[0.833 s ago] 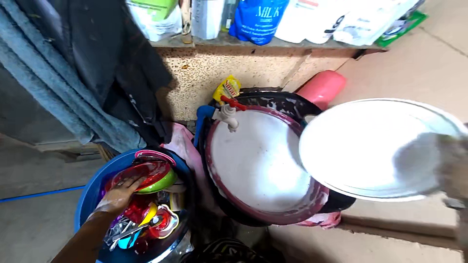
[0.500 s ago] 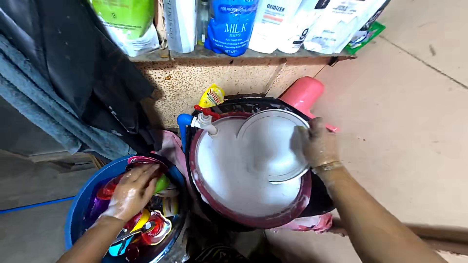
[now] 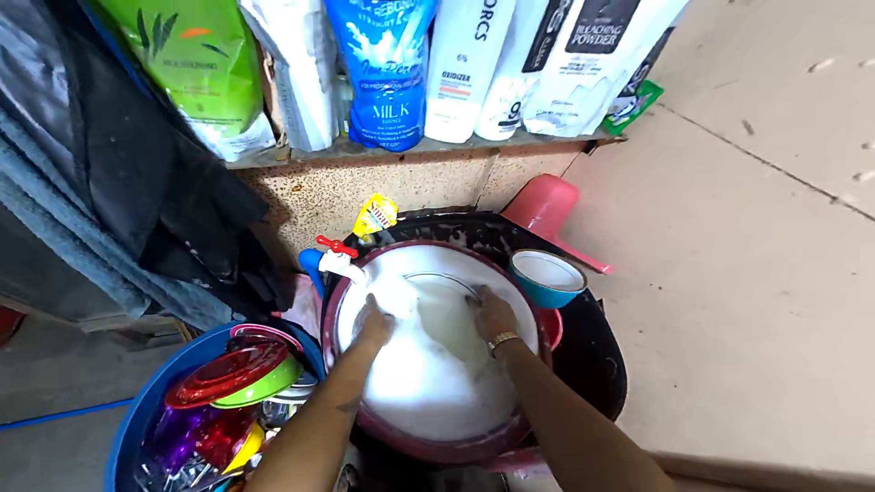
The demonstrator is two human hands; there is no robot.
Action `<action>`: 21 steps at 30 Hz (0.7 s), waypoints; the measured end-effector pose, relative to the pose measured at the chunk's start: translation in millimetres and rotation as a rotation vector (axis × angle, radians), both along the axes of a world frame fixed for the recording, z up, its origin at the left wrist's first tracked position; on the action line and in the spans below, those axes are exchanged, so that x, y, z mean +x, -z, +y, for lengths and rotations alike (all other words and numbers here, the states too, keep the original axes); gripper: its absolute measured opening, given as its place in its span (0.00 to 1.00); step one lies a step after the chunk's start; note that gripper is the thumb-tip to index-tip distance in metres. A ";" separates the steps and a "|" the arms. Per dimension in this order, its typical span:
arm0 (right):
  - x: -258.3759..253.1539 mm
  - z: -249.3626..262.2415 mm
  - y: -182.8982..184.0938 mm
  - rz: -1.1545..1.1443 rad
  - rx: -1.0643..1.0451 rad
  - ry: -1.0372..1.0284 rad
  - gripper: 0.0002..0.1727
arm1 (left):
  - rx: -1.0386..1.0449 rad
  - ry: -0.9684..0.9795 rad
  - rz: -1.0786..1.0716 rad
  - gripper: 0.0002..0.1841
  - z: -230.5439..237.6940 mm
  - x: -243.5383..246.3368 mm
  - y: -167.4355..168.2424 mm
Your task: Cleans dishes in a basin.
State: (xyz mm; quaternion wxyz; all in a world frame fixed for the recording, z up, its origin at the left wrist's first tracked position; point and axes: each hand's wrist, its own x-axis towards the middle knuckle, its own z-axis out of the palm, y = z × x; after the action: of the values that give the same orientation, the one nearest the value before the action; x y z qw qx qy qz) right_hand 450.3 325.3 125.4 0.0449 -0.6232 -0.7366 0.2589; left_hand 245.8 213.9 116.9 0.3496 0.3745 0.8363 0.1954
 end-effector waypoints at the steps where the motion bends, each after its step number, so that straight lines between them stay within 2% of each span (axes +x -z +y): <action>1: -0.2 0.6 4.0 -0.013 -0.016 0.000 0.23 | 0.016 -0.025 0.034 0.38 1.5 -1.9 1.9; 4: 2.0 -0.7 7.8 -0.041 -0.089 -0.039 0.24 | 0.057 -0.135 0.057 0.32 7.1 -6.8 2.1; 7: 3.1 -1.7 9.7 -0.067 -0.198 -0.039 0.24 | 0.202 -0.321 -0.196 0.28 8.2 -5.6 12.9; 9: 1.1 -3.3 11.5 -0.101 -0.263 -0.044 0.24 | 0.179 -0.325 -0.331 0.27 6.5 0.8 7.1; 10: -0.2 -4.7 9.7 -0.106 -0.299 -0.043 0.25 | 0.112 -0.278 -0.304 0.28 5.7 4.5 0.1; 12: -1.3 -4.1 7.6 -0.084 -0.326 -0.031 0.27 | -0.067 -0.125 -0.109 0.27 5.8 7.6 -3.4; 15: 3.8 10.9 21.8 0.087 -0.248 -0.021 0.27 | -0.263 0.039 0.066 0.21 5.0 7.5 1.2; 16: 5.4 14.2 20.0 0.164 -0.287 0.032 0.24 | -0.248 -0.011 0.025 0.21 3.9 8.3 4.4; 19: 9.8 16.5 18.0 0.286 -0.341 0.075 0.21 | 0.060 -0.457 -0.327 0.25 -4.1 11.1 30.5; 21: 11.5 18.2 24.5 0.320 -0.288 0.019 0.24 | 0.243 -0.557 -0.454 0.24 -3.9 8.2 29.7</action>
State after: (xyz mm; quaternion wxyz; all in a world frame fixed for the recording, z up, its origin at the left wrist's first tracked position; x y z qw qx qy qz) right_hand 461.8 343.5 100.9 0.0743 -0.5810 -0.6694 0.4570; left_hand 254.0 210.0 87.2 0.4127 0.1189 0.7778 0.4589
